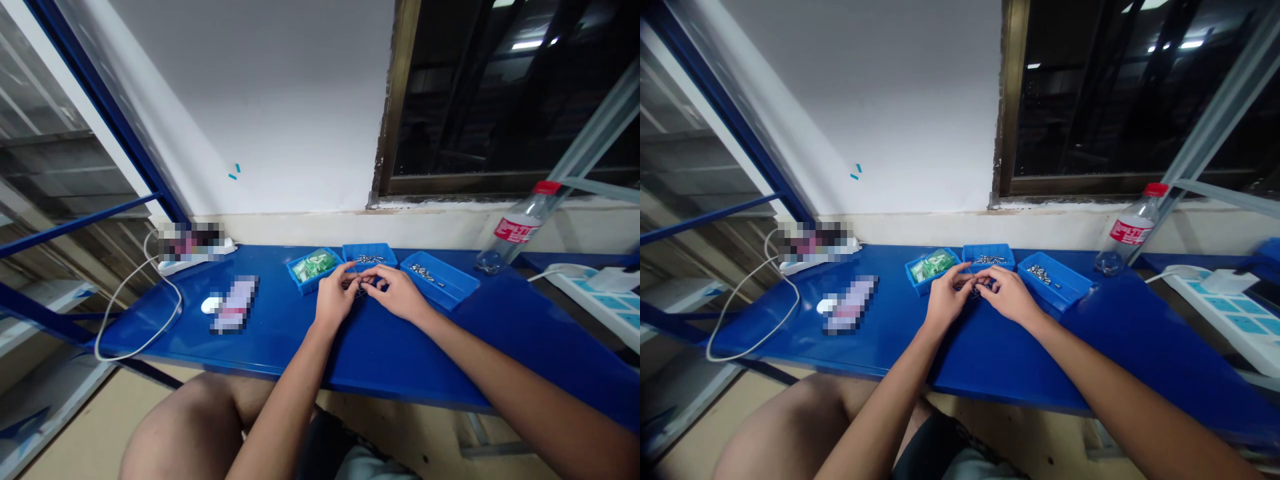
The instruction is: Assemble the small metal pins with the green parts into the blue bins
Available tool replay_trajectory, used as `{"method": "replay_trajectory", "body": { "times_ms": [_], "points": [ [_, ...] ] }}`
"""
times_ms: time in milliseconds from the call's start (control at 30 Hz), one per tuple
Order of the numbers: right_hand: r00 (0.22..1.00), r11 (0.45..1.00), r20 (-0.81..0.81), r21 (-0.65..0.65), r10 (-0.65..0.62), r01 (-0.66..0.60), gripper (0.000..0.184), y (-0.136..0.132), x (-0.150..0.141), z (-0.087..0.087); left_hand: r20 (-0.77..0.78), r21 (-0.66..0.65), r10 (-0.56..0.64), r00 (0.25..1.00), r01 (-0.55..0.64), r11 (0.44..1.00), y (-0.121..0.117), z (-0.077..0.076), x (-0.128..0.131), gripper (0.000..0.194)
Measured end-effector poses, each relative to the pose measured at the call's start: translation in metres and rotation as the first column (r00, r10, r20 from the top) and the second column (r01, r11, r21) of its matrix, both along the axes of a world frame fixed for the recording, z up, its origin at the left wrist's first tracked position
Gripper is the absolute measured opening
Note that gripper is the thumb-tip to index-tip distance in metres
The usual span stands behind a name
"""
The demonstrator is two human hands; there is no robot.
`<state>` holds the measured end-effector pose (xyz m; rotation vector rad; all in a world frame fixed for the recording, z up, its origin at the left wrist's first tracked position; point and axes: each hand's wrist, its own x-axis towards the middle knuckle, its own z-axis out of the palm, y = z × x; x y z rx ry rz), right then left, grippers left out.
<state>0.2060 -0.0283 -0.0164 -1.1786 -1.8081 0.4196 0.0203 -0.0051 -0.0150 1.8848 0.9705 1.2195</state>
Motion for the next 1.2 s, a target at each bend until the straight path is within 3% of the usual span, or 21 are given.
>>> {"method": "replay_trajectory", "body": {
  "times_ms": [133,300,433,533,667,800,900,1033,1133,1200],
  "points": [
    [1.0,0.999,0.002,-0.031,-0.028,0.028,0.019,-0.002,-0.001,0.003,-0.081,0.049,-0.012,0.997,0.016,0.999,0.0,-0.002,-0.001,0.06],
    [0.995,0.998,0.08,-0.006,-0.055,0.056,0.012,-0.004,0.0,0.007,-0.27,0.155,0.006,0.963,0.038,0.987,0.0,-0.007,-0.003,0.063],
    [0.993,0.998,0.104,-0.006,-0.061,0.062,0.01,-0.002,0.003,0.006,-0.319,0.184,-0.025,0.948,0.088,0.979,-0.002,-0.005,-0.002,0.061],
    [0.998,0.995,0.0,-0.071,-0.064,0.064,0.016,0.003,0.007,0.001,-0.225,0.166,-0.048,0.973,0.087,0.982,-0.005,0.002,0.001,0.055],
    [0.984,0.982,-0.176,-0.185,0.008,-0.041,0.029,0.005,0.007,-0.003,-0.013,0.059,0.002,1.0,-0.001,0.998,-0.005,0.008,0.002,0.042],
    [0.976,0.957,-0.181,-0.243,0.117,-0.16,0.031,0.0,-0.001,-0.003,0.13,-0.017,-0.004,0.992,0.006,1.0,-0.001,0.007,0.002,0.041],
    [0.975,0.957,-0.164,-0.226,0.148,-0.183,0.029,-0.001,-0.004,-0.004,0.137,-0.022,-0.031,0.99,0.034,0.999,0.0,0.005,0.001,0.042],
    [0.965,0.967,-0.259,-0.231,0.041,-0.103,0.031,0.005,0.0,-0.009,0.033,0.022,0.008,0.999,-0.009,1.0,-0.002,0.005,0.0,0.04],
    [0.928,0.961,-0.369,-0.27,-0.052,-0.054,0.039,0.012,0.006,-0.01,-0.172,0.123,0.056,0.984,-0.035,0.992,-0.003,0.001,0.0,0.035],
    [0.893,0.957,-0.443,-0.287,-0.086,-0.051,0.045,0.017,0.01,-0.009,-0.314,0.203,0.055,0.948,0.01,0.979,-0.003,-0.002,0.0,0.035]
  ]
}}
